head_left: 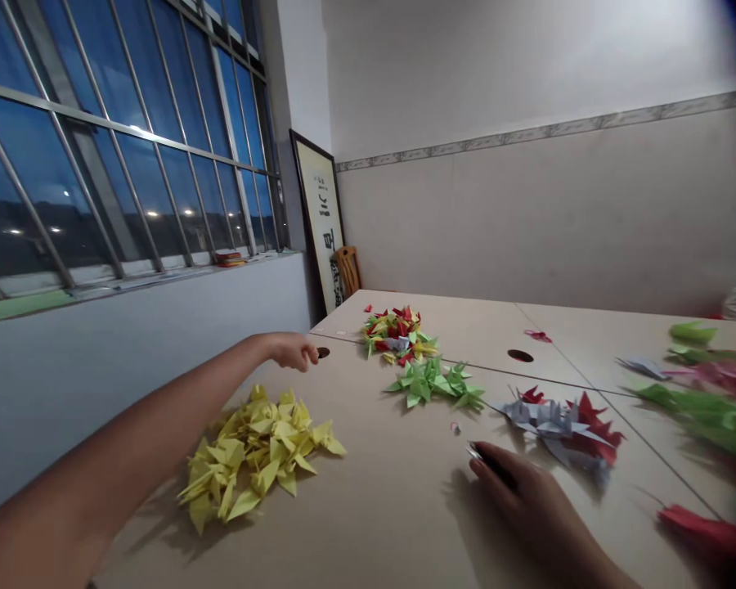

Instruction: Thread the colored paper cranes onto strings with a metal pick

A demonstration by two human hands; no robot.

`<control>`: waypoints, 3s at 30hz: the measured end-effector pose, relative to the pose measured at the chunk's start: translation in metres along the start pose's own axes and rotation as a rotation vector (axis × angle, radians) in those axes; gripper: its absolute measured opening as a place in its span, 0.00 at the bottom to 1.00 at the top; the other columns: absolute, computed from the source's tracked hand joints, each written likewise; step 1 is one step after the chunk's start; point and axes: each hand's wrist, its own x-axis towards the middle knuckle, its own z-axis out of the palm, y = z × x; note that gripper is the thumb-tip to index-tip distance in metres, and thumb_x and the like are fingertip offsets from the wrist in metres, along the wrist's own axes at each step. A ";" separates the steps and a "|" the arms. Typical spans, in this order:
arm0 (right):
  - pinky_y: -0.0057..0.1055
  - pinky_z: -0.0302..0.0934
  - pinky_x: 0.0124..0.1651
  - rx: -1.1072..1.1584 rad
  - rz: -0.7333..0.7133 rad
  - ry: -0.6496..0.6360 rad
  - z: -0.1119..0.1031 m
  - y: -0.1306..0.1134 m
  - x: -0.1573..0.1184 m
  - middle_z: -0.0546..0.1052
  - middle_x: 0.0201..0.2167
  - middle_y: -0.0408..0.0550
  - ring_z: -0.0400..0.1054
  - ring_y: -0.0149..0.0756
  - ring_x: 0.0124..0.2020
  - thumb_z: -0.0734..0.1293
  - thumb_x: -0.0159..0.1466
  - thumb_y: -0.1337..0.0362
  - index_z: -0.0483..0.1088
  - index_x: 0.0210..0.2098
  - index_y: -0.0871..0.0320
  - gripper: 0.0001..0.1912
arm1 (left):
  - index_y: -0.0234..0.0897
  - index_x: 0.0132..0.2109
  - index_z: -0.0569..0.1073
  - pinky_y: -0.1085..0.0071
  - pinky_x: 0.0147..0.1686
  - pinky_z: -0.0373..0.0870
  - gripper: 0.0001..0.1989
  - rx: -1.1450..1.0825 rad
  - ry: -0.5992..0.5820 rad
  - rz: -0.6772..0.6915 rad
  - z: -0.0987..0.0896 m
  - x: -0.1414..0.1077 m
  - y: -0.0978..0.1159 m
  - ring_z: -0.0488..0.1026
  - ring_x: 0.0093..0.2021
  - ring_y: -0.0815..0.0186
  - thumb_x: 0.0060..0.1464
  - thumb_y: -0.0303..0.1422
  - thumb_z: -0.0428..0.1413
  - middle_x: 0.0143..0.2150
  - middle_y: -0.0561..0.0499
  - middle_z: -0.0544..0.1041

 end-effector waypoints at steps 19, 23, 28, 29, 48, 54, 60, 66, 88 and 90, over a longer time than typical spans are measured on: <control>0.32 0.60 0.40 0.123 -0.036 0.042 -0.008 -0.015 -0.002 0.76 0.37 0.51 0.69 0.41 0.38 0.58 0.59 0.60 0.71 0.40 0.60 0.15 | 0.37 0.38 0.72 0.75 0.32 0.61 0.13 -0.362 0.307 0.342 0.061 0.010 0.053 0.67 0.32 0.68 0.43 0.33 0.51 0.34 0.51 0.74; 0.30 0.61 0.35 0.254 0.037 0.065 -0.010 -0.011 0.002 0.76 0.32 0.49 0.69 0.39 0.33 0.58 0.59 0.57 0.71 0.39 0.61 0.17 | 0.33 0.42 0.71 0.76 0.26 0.61 0.18 -0.972 0.142 0.440 0.145 0.018 0.132 0.66 0.27 0.71 0.44 0.39 0.54 0.31 0.50 0.73; 0.26 0.60 0.30 0.294 0.076 0.062 -0.006 -0.002 0.006 0.75 0.26 0.46 0.68 0.36 0.28 0.58 0.59 0.56 0.71 0.36 0.62 0.17 | 0.33 0.37 0.73 0.76 0.29 0.61 0.17 -1.272 0.032 0.439 0.197 0.029 0.157 0.67 0.28 0.71 0.41 0.39 0.58 0.29 0.50 0.74; 0.25 0.60 0.30 0.292 0.078 0.057 -0.006 -0.002 0.006 0.75 0.26 0.46 0.68 0.35 0.28 0.58 0.59 0.56 0.71 0.35 0.61 0.16 | 0.33 0.36 0.74 0.76 0.30 0.61 0.16 -1.291 0.006 0.458 0.197 0.031 0.155 0.67 0.29 0.71 0.41 0.39 0.58 0.29 0.50 0.74; 0.24 0.56 0.29 0.181 0.036 0.019 -0.009 -0.015 0.005 0.75 0.23 0.44 0.67 0.33 0.26 0.58 0.60 0.61 0.73 0.32 0.58 0.13 | 0.33 0.42 0.72 0.74 0.32 0.63 0.18 -1.289 -0.013 0.476 0.192 0.026 0.155 0.68 0.30 0.69 0.41 0.34 0.59 0.30 0.50 0.73; 0.26 0.60 0.34 0.212 0.055 0.082 -0.009 -0.011 0.004 0.76 0.32 0.48 0.68 0.37 0.32 0.59 0.59 0.59 0.71 0.40 0.60 0.15 | 0.33 0.37 0.74 0.75 0.35 0.62 0.12 -1.248 0.004 0.468 0.196 0.031 0.154 0.69 0.34 0.69 0.42 0.30 0.56 0.33 0.49 0.74; 0.26 0.60 0.33 0.249 0.077 0.088 -0.006 -0.006 0.003 0.76 0.30 0.47 0.68 0.36 0.30 0.59 0.59 0.59 0.71 0.40 0.60 0.16 | 0.35 0.36 0.66 0.76 0.30 0.64 0.14 -1.632 -0.063 0.190 0.187 0.025 0.153 0.70 0.28 0.71 0.38 0.25 0.58 0.29 0.52 0.73; 0.24 0.60 0.30 0.226 0.058 0.055 -0.007 -0.010 0.003 0.75 0.26 0.45 0.67 0.34 0.27 0.59 0.59 0.59 0.72 0.35 0.60 0.14 | 0.36 0.37 0.63 0.78 0.28 0.64 0.15 -1.776 -0.218 0.147 0.185 0.022 0.153 0.70 0.26 0.74 0.41 0.23 0.57 0.28 0.52 0.73; 0.22 0.55 0.27 0.228 0.031 -0.004 -0.009 -0.017 0.003 0.70 0.21 0.42 0.64 0.31 0.23 0.57 0.61 0.61 0.70 0.28 0.60 0.14 | 0.34 0.32 0.64 0.75 0.28 0.61 0.16 -1.552 -0.209 0.309 0.191 0.018 0.157 0.69 0.26 0.71 0.36 0.30 0.62 0.25 0.54 0.71; 0.22 0.56 0.28 0.228 0.034 -0.002 -0.009 -0.016 0.004 0.72 0.22 0.43 0.65 0.32 0.25 0.57 0.61 0.60 0.71 0.29 0.60 0.14 | 0.34 0.32 0.64 0.75 0.28 0.61 0.16 -1.557 -0.212 0.298 0.190 0.017 0.158 0.69 0.26 0.72 0.35 0.30 0.62 0.25 0.54 0.71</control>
